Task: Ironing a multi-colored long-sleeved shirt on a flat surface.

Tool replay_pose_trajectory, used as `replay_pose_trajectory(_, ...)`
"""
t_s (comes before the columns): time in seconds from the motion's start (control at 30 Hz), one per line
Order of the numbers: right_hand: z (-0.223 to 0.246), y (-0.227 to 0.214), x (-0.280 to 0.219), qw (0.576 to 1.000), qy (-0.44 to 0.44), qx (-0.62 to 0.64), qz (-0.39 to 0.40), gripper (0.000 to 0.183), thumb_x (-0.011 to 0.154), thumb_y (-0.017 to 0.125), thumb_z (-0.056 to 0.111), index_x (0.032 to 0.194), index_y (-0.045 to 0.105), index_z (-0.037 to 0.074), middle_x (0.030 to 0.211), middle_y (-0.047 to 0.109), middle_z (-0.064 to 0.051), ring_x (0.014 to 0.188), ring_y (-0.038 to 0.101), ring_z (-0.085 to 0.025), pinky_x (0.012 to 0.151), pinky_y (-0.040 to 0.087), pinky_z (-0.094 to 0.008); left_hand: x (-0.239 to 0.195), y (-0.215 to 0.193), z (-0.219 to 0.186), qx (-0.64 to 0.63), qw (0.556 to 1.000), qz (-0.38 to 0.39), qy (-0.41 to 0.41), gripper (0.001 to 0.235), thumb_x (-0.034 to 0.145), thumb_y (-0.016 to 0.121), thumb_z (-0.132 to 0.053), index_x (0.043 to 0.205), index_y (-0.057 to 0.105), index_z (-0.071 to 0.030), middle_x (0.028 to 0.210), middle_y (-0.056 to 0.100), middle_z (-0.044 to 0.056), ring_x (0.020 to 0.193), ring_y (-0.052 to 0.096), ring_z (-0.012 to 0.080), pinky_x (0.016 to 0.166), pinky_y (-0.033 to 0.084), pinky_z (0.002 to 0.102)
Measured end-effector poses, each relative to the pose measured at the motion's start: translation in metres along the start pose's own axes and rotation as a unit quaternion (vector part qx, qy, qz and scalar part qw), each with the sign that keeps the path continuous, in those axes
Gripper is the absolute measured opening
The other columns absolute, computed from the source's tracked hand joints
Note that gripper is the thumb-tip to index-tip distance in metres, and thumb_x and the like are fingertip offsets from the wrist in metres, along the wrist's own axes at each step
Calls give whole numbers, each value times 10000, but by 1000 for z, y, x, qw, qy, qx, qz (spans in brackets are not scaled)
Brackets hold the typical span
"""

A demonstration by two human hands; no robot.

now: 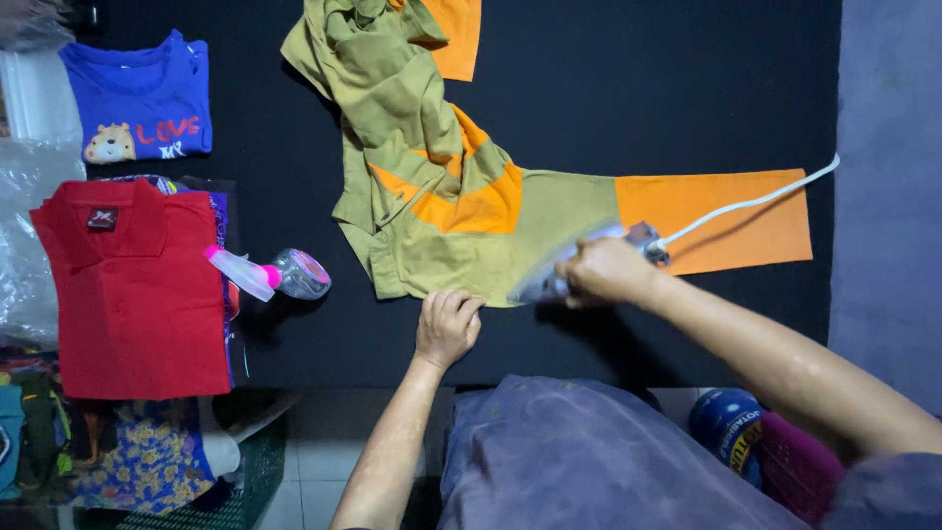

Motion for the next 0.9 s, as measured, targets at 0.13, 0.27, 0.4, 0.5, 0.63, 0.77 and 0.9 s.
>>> replay_pose_trajectory(0.13,-34,-25,6,991,123,-52,-5,416,699,827,495,788,664,122,625,657,-123,646,709,-329,555,564,-464,-1,0,0,5,1000,0,-5,245,775,745,-124,1015,708,-155,1019,625,43,1062,617,256,987,461,431)
replay_pose_trajectory(0.27,-30,-22,12,994,94,-58,-17,417,678,831,486,763,659,116,605,640,-110,640,698,-334,559,556,-470,-1,2,2,1,1000,-3,-11,246,768,739,-118,1010,708,-150,1017,628,47,1058,618,260,983,466,430)
replay_pose_trajectory(0.4,4,-3,21,997,-12,-46,58,407,670,819,476,783,661,118,610,639,-104,625,703,-317,537,561,-466,0,1,1,0,1000,-11,-12,260,754,728,-108,1008,714,-162,1005,626,43,1057,617,260,975,470,434)
replay_pose_trajectory(0.5,-1,7,23,996,-81,-23,1,313,661,791,393,795,675,135,595,653,-60,669,710,-297,498,554,-458,0,-1,0,0,1000,-7,-14,253,755,726,-107,1001,712,-163,1002,625,42,1067,619,265,970,467,436)
replay_pose_trajectory(0.63,-68,-11,34,990,-7,-136,-34,125,820,752,308,881,706,209,653,661,-55,712,715,-254,545,570,-414,-1,1,2,2,1000,-8,-15,251,750,727,-105,996,707,-152,1007,618,56,1069,616,273,995,467,446)
replay_pose_trajectory(0.77,-91,-60,40,981,115,-148,-49,343,744,799,477,838,721,157,678,693,-82,745,715,-284,591,590,-424,-3,2,3,-1,1000,-15,-16,251,749,727,-102,995,703,-144,1025,623,61,1073,615,275,1004,467,444)
replay_pose_trajectory(0.9,-97,-58,38,981,153,-116,21,360,795,794,510,838,730,158,696,707,-86,709,713,-274,635,606,-412,-3,2,3,0,1000,-16,-17,240,751,730,-101,984,702,-153,1010,620,52,1058,618,268,999,463,441)
Point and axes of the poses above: each hand's wrist, its own x-axis towards the middle knuckle, its own y-axis out of the palm, z = x × y, the point moved 4 cm from there along x, towards the middle knuckle
